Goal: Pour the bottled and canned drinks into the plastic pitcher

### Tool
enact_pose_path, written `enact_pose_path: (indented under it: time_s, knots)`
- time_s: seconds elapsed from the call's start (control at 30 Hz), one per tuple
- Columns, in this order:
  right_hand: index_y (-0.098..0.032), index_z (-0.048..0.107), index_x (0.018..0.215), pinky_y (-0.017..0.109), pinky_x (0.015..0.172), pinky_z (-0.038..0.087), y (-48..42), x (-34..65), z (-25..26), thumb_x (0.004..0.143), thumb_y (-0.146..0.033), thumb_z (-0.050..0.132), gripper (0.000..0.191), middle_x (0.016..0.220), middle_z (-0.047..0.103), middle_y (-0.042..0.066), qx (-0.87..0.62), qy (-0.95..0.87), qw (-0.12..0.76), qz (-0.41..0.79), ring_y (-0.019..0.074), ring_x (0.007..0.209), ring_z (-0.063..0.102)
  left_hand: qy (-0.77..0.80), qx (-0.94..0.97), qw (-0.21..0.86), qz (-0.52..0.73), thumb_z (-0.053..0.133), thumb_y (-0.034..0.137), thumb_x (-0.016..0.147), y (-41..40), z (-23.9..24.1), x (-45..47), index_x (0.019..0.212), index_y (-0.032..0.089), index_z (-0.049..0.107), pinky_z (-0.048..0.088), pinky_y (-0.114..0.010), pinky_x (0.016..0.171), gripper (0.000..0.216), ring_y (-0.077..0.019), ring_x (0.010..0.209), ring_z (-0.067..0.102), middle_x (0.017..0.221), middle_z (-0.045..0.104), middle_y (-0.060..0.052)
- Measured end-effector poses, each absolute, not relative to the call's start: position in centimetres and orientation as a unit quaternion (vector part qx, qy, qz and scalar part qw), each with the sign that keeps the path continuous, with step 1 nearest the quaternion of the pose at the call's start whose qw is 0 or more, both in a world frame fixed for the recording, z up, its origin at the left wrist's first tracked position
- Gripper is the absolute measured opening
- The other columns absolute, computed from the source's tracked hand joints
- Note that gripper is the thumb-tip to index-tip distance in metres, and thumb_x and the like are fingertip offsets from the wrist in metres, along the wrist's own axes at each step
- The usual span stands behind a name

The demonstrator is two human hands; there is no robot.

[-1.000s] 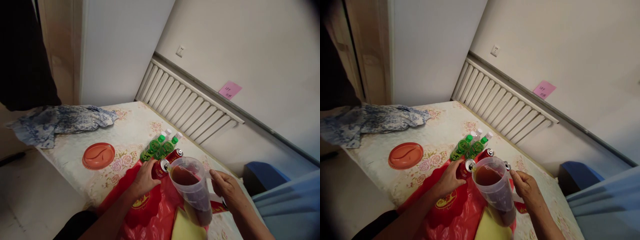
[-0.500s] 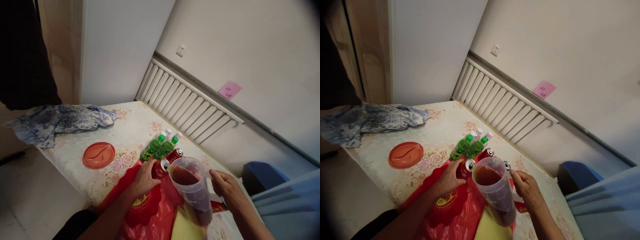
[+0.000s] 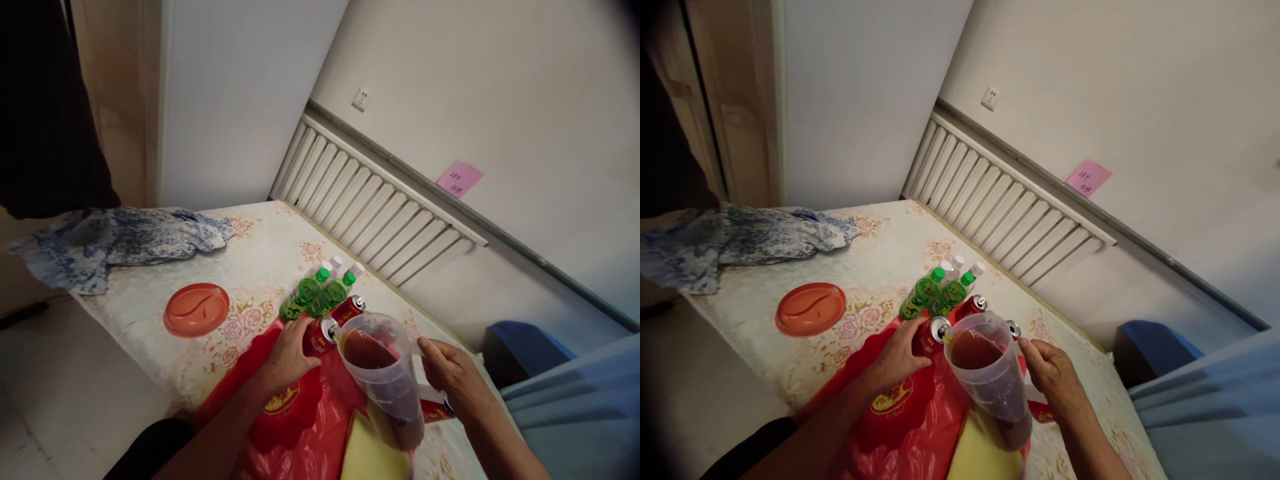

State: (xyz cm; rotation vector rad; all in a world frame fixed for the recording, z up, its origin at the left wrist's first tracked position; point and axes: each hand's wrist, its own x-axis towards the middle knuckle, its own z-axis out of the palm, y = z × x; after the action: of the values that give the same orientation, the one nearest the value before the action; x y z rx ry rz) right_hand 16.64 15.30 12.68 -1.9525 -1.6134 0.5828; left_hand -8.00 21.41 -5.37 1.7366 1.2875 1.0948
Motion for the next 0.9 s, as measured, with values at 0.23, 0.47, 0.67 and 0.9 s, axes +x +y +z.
enact_pose_path:
  time_s: [0.23,0.47,0.67,0.9]
  knots:
    - [-0.025,0.033,0.052,0.027,0.047,0.021,15.42,16.98,12.47,0.075,-0.075,0.047,0.057,0.045,0.031,-0.006,-0.721,-0.600,0.266,0.224,0.0096,0.045,0.026,0.500,0.671,0.353,0.419,0.074,0.017,0.063,21.44,-5.34,-8.00,0.130,0.030,0.048,0.033,-0.031,0.111,0.072,-0.0227,0.132,0.047,0.138,0.057,-0.003]
    - [-0.025,0.032,0.054,0.027,0.048,0.021,15.37,16.93,12.47,0.075,-0.076,0.047,0.058,0.045,0.030,-0.007,-0.723,-0.595,0.260,0.234,0.0097,0.045,0.025,0.505,0.673,0.353,0.409,0.074,0.017,0.064,21.25,-4.93,-8.12,0.129,0.030,0.050,0.034,-0.032,0.110,0.071,-0.0229,0.131,0.048,0.138,0.057,-0.003]
    - [-0.025,0.031,0.054,0.027,0.048,0.020,15.37,16.72,12.56,0.076,-0.075,0.047,0.056,0.044,0.030,-0.007,-0.720,-0.601,0.259,0.231,0.0098,0.045,0.026,0.505,0.673,0.356,0.406,0.073,0.016,0.064,21.21,-4.75,-8.17,0.129,0.033,0.048,0.033,-0.034,0.111,0.071,-0.0233,0.132,0.047,0.138,0.057,-0.003]
    - [-0.025,0.032,0.053,0.027,0.047,0.020,15.38,16.81,12.53,0.076,-0.074,0.047,0.057,0.045,0.030,-0.007,-0.721,-0.600,0.259,0.232,0.0098,0.045,0.025,0.513,0.667,0.373,0.390,0.074,0.016,0.064,21.11,-4.49,-8.21,0.131,0.034,0.046,0.030,-0.038,0.114,0.074,-0.0251,0.136,0.044,0.144,0.052,-0.003]
